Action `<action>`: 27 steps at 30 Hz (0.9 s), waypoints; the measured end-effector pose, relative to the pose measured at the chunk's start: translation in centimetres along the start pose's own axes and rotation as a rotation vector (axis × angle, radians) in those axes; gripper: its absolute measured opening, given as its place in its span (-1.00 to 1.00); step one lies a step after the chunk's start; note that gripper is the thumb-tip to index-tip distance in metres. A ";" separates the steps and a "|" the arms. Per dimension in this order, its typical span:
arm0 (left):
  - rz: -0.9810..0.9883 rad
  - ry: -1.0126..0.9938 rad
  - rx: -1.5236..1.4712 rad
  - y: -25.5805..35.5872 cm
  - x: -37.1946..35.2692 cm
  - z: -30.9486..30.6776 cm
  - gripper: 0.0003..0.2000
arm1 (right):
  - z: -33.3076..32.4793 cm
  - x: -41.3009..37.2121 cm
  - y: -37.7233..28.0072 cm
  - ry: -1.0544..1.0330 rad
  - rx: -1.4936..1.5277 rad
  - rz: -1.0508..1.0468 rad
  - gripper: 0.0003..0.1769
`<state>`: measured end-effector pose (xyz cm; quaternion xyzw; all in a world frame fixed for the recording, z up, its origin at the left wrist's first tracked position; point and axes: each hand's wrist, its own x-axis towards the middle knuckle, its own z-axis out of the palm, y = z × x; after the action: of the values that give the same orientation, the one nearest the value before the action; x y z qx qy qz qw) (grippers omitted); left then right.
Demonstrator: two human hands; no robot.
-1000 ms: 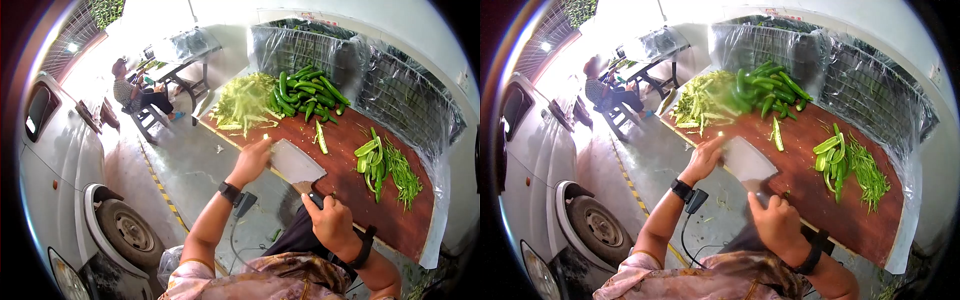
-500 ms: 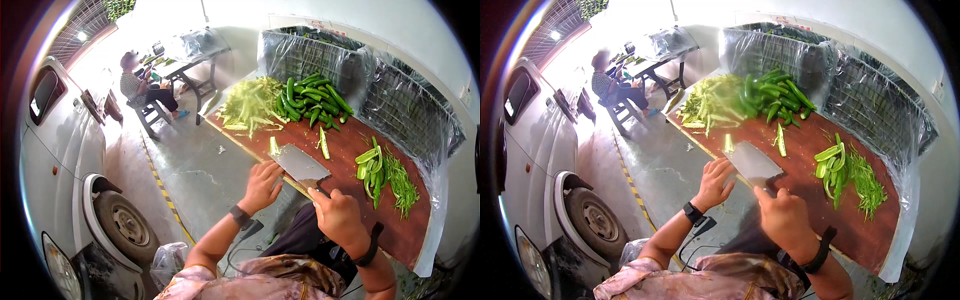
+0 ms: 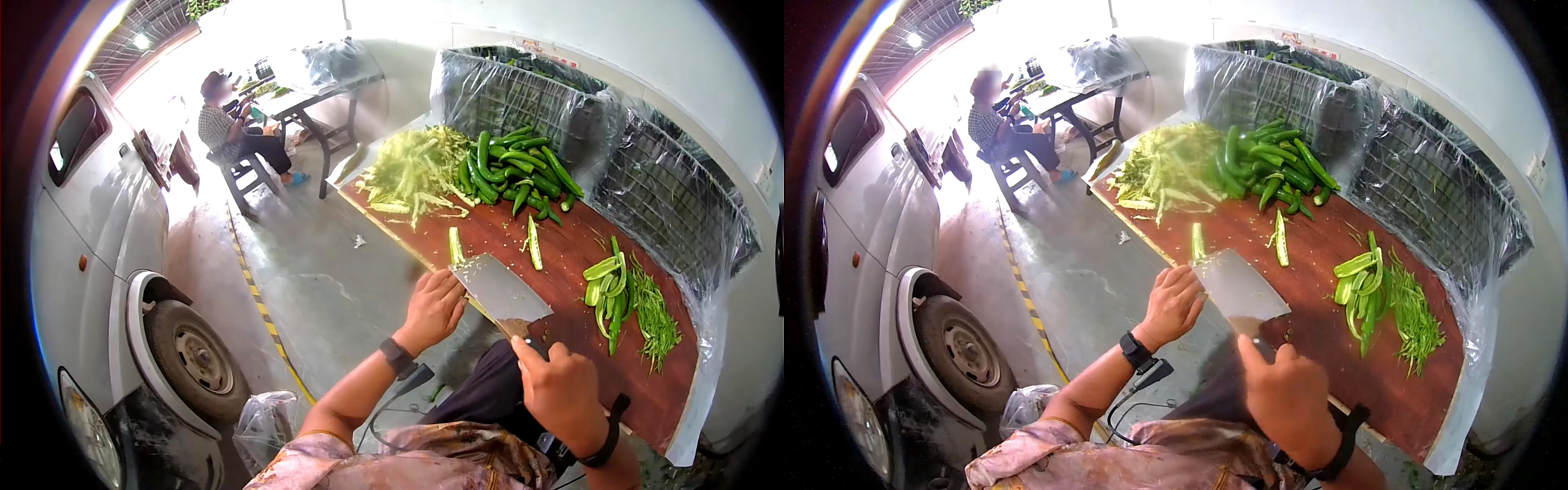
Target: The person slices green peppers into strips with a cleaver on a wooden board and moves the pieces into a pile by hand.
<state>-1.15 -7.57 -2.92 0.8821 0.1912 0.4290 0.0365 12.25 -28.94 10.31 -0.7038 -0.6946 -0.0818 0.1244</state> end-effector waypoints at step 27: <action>-0.012 0.005 -0.002 -0.6 0.4 -0.1 -0.67 | 4.0 13.0 2.9 0.378 0.088 -0.020 -0.71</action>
<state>-1.21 -6.88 -2.73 0.8798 0.1960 0.4313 0.0395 15.21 -15.33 10.05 -0.6627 -0.6688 -0.1835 0.2824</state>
